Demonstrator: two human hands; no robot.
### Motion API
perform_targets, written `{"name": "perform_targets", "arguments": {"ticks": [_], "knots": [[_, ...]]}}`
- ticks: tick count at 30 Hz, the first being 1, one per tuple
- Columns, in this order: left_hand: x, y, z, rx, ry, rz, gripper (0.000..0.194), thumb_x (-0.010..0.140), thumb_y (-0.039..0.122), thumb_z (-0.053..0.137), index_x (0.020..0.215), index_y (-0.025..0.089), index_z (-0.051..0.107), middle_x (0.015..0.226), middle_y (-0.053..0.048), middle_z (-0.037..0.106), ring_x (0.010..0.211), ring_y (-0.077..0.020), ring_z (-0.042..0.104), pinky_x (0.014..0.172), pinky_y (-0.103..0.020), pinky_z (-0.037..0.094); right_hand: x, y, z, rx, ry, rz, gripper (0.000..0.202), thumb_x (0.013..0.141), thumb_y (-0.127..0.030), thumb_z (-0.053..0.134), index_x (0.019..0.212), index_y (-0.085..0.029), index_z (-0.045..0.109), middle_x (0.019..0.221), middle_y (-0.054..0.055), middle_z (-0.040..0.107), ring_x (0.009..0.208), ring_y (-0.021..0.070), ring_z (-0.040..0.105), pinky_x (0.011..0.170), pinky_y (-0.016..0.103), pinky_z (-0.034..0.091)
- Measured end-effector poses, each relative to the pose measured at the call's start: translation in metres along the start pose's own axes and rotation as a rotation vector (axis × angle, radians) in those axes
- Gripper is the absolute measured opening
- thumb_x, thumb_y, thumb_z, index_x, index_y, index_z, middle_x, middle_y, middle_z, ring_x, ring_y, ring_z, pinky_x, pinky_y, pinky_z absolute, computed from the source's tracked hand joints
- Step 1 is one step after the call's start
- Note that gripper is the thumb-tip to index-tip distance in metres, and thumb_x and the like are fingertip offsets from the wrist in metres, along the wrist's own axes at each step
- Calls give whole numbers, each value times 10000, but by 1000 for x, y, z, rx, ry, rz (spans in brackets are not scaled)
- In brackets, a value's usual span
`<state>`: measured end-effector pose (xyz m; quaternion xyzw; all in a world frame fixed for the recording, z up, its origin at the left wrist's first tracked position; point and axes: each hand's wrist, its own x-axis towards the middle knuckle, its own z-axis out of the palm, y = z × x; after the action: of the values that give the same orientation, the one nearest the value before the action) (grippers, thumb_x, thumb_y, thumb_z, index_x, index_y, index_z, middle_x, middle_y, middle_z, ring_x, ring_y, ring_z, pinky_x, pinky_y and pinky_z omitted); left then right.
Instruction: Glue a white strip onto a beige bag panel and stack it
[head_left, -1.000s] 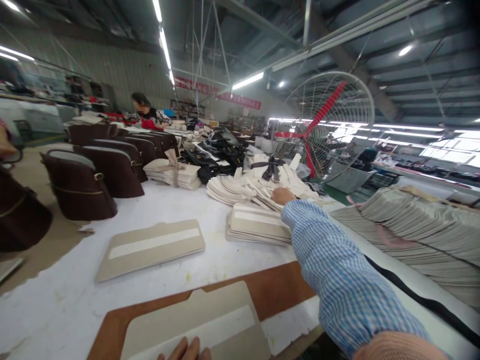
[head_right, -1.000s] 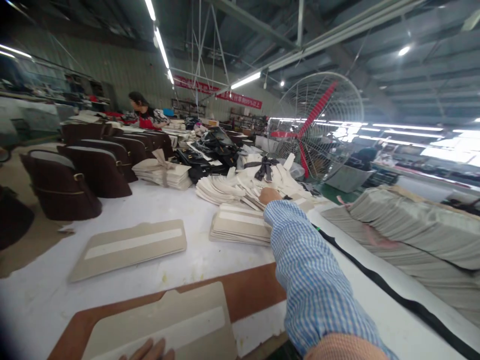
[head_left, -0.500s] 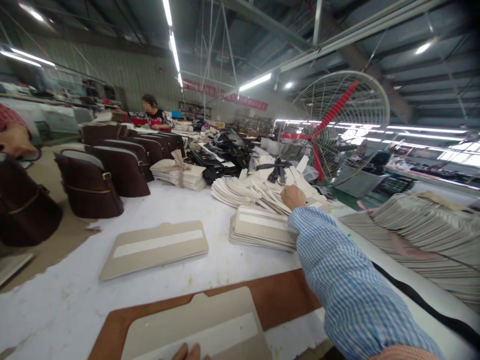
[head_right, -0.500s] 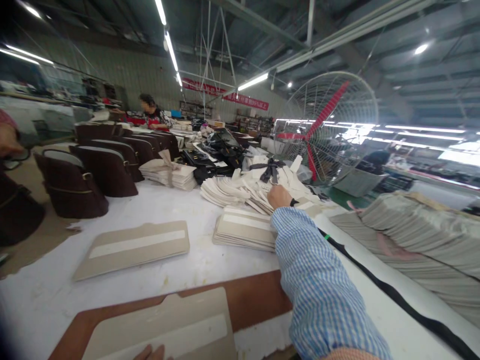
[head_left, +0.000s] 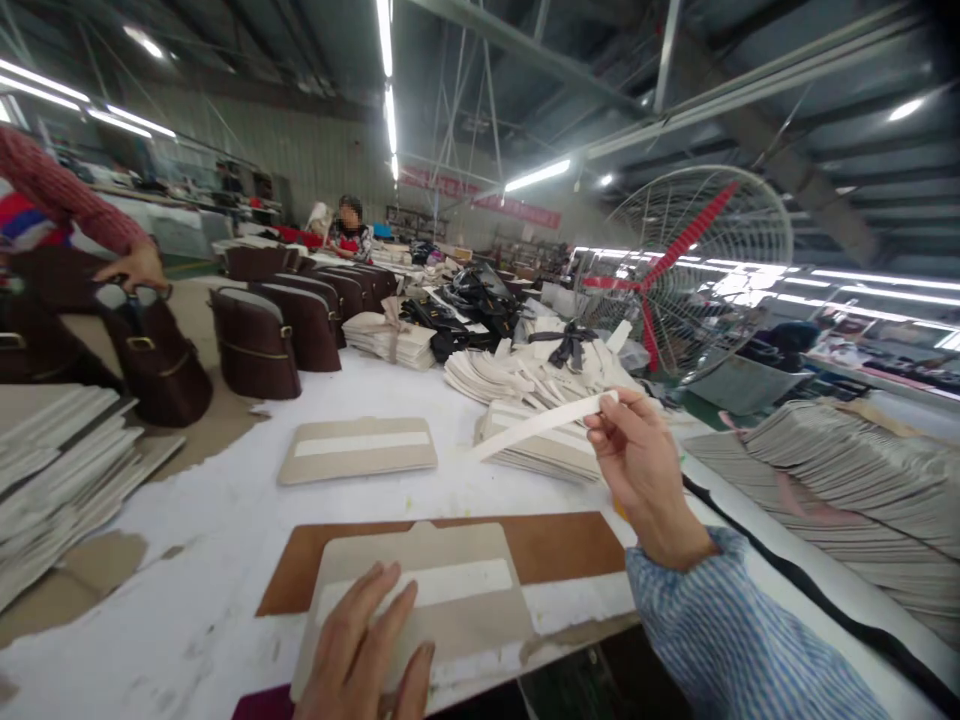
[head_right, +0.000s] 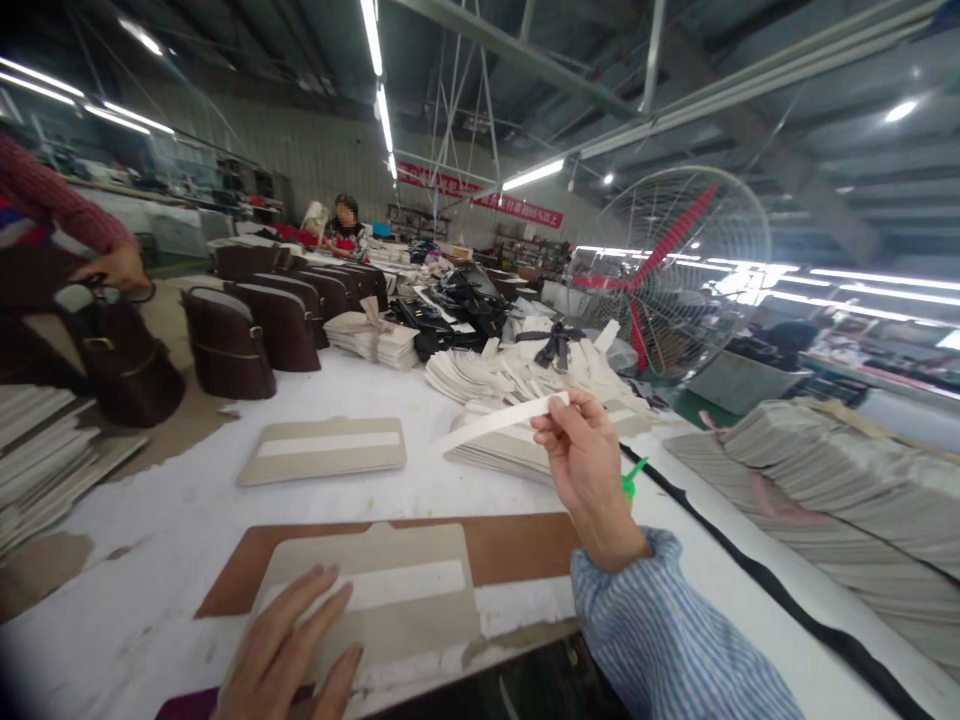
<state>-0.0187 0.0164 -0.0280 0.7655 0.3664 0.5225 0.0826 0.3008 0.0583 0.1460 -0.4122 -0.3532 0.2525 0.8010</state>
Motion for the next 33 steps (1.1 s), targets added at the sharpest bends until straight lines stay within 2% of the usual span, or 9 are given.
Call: {"name": "perform_targets", "arguments": {"ticks": [3,4,7,9,12,15,21,25,33], "knots": [[15,33,-22,-471,-104,-711,498,1008,507,584,1461,306,535,1495,-113,618,1099,-246,747,853,-354,636,-55,9,0,95,-6,224,454,539,-268,1025,852,-204,703,652,-96,668,529,45,661,474,64,536],[20,41,-26,-649,-139,-876,600,981,587,597,1493,291,496,1529,-131,583,1069,-253,755,826,-367,646,-70,12,-1,112,-3,274,462,526,-265,1034,850,-206,710,652,-98,674,522,41,660,476,58,538],[30,55,-34,-1024,-169,-1164,852,844,689,729,1504,217,470,1361,-172,692,935,-250,771,741,-362,645,-103,20,-4,121,25,377,469,515,-261,1044,851,-210,721,659,-95,687,504,38,656,474,52,536],[31,60,-36,-1103,-161,-1243,842,755,648,836,1390,164,572,1134,-146,778,862,-226,765,700,-313,623,-117,25,-9,97,50,422,464,527,-270,1042,857,-210,722,661,-86,694,497,42,654,471,60,536],[28,61,-37,-1089,-174,-1282,696,681,579,904,1164,135,670,832,-78,788,762,-189,748,666,-263,600,-131,32,-23,12,75,437,434,572,-318,1026,862,-222,717,643,-60,705,508,73,667,477,99,547],[29,57,-41,-949,-183,-1251,636,693,560,874,1131,160,646,711,-28,765,690,-175,735,635,-257,595,-136,39,-39,-119,42,418,403,620,-406,998,838,-222,713,633,-16,717,522,97,653,495,144,538],[48,32,-53,-522,-198,-1118,464,652,553,834,866,201,621,600,20,716,504,-153,665,517,-249,547,-118,51,-65,-515,-220,436,353,738,-497,889,785,-181,739,580,-29,600,503,79,456,486,211,355],[62,18,-53,-384,-146,-1048,433,662,559,791,872,194,691,638,7,736,583,-168,705,600,-269,588,-96,62,-59,-732,-381,426,360,771,-543,796,799,-192,719,605,-25,600,544,121,481,527,264,351],[77,-4,-44,-76,-174,-888,324,755,480,637,902,219,761,721,-11,780,643,-200,714,691,-322,586,-79,87,-37,-962,-466,324,297,789,-520,673,871,-234,670,726,-10,687,649,182,606,627,319,457]]}}
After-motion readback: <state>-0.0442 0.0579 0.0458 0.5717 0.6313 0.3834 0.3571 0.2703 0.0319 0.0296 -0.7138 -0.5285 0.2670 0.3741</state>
